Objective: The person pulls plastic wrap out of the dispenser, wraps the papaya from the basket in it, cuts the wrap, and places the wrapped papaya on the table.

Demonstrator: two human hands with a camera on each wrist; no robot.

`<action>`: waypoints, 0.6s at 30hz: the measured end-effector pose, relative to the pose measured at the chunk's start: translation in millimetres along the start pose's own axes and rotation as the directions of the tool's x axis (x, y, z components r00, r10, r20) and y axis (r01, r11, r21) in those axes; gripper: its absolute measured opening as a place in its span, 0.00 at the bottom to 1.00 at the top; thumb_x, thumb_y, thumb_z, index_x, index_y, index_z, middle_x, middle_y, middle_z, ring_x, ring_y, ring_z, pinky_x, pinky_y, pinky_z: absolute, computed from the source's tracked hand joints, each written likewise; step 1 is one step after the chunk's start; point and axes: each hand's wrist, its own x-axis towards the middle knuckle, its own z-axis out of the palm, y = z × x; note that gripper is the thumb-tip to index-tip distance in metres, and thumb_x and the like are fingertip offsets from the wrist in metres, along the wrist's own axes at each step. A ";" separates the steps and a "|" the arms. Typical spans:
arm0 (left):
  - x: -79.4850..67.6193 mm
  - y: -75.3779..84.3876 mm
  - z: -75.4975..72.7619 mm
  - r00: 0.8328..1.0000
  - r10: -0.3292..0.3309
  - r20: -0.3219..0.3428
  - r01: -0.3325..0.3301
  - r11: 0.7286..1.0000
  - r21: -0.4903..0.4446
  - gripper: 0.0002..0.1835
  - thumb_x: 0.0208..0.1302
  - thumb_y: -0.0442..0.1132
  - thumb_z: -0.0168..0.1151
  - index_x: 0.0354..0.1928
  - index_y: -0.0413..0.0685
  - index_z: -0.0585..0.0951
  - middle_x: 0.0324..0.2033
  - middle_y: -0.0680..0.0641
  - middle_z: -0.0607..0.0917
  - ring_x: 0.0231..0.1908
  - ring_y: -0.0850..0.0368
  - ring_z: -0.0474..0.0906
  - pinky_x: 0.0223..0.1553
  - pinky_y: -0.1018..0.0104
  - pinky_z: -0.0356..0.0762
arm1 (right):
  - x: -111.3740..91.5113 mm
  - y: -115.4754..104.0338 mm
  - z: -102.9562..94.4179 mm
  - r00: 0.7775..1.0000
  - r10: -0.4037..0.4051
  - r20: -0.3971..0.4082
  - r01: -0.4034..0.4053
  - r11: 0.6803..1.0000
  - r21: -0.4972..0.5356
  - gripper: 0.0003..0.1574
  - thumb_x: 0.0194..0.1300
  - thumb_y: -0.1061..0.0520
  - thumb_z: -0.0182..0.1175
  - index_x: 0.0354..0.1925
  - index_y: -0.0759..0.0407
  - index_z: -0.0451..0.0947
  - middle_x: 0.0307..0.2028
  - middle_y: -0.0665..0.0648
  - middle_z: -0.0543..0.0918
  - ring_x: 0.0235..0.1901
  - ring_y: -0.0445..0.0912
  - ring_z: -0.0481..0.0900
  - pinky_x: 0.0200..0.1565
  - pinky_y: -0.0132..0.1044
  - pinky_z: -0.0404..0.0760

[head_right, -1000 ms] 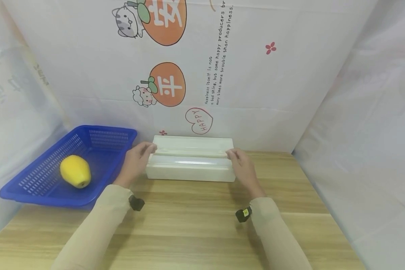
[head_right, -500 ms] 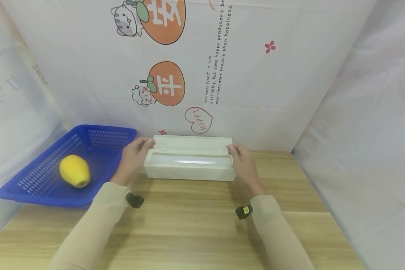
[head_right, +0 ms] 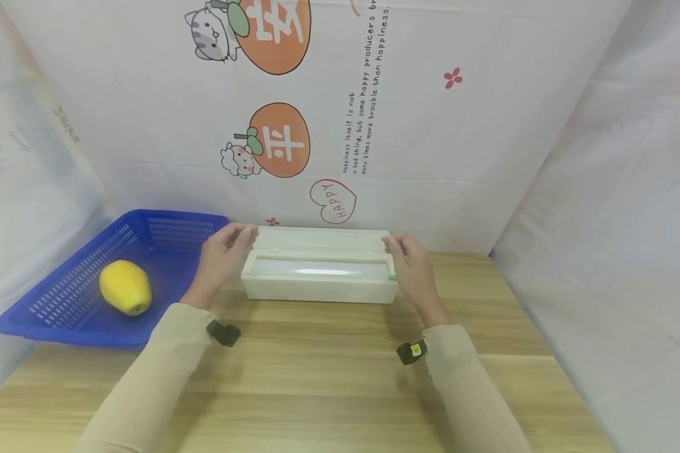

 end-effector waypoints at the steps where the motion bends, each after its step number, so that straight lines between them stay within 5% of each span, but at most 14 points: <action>1: 0.4 1.0 -0.6 1.000 0.005 0.000 -0.005 1.000 -0.001 0.17 0.78 0.50 0.52 0.51 0.48 0.83 0.45 0.48 0.86 0.47 0.54 0.82 0.50 0.57 0.79 | 0.5 -0.9 -0.5 1.000 -0.003 -0.003 0.003 1.000 0.004 0.23 0.80 0.49 0.47 0.52 0.65 0.78 0.45 0.61 0.83 0.48 0.49 0.79 0.50 0.27 0.76; 18: 2.8 17.6 -9.9 0.999 0.049 -0.006 -0.049 0.998 -0.028 0.20 0.77 0.53 0.52 0.53 0.46 0.83 0.45 0.47 0.86 0.45 0.55 0.81 0.42 0.61 0.79 | 5.7 -18.3 -8.6 0.995 -0.091 -0.039 0.092 0.996 0.017 0.22 0.80 0.49 0.47 0.50 0.67 0.78 0.44 0.64 0.82 0.46 0.46 0.78 0.53 0.28 0.74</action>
